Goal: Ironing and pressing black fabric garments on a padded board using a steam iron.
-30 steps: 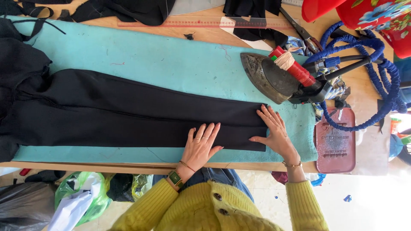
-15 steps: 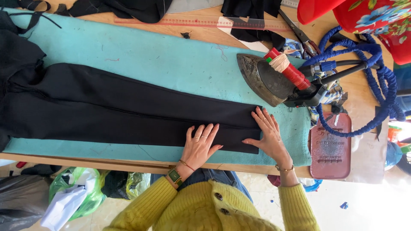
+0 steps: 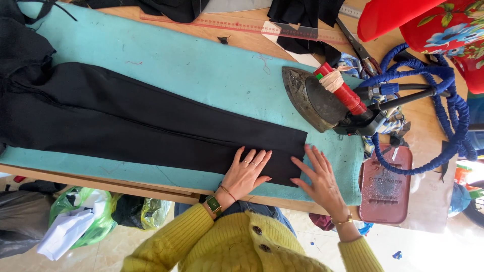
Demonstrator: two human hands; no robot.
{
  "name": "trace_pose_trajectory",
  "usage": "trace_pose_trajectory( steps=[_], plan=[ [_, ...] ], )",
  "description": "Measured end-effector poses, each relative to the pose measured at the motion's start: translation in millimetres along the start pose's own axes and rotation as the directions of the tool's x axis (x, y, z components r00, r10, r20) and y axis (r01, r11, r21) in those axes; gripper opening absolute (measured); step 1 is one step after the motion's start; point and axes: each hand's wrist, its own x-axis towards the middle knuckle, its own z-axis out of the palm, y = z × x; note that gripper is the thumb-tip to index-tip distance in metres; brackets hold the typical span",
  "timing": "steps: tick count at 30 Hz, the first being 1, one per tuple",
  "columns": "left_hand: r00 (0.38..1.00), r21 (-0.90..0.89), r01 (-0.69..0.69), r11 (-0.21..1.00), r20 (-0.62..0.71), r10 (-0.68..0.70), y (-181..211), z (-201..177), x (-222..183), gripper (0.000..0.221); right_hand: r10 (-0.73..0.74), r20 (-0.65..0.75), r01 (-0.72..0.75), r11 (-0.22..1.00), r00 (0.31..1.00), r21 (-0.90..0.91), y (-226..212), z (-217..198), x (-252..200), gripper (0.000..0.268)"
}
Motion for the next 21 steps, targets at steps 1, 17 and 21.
trace_pose_trajectory(
  steps=[1, 17, 21],
  plan=[
    [1.0, 0.006, -0.009, 1.0, 0.01, 0.009, 0, 2, 0, 0.073, 0.021, -0.015, -0.021, 1.0, 1.0, -0.008, 7, -3, -7, 0.056],
    [1.0, -0.041, 0.011, 0.999, -0.015, -0.012, 18, 14, 12, 0.066, 0.116, -0.211, -0.185, 0.922, 0.97, -0.34, 71, -90, 192, 0.065],
    [1.0, -0.08, 0.008, 0.997, -0.025, -0.01, 36, 27, 24, 0.066, 0.38, 0.069, -0.384, 0.922, 0.922, 0.056, 85, -86, 208, 0.057]
  ],
)
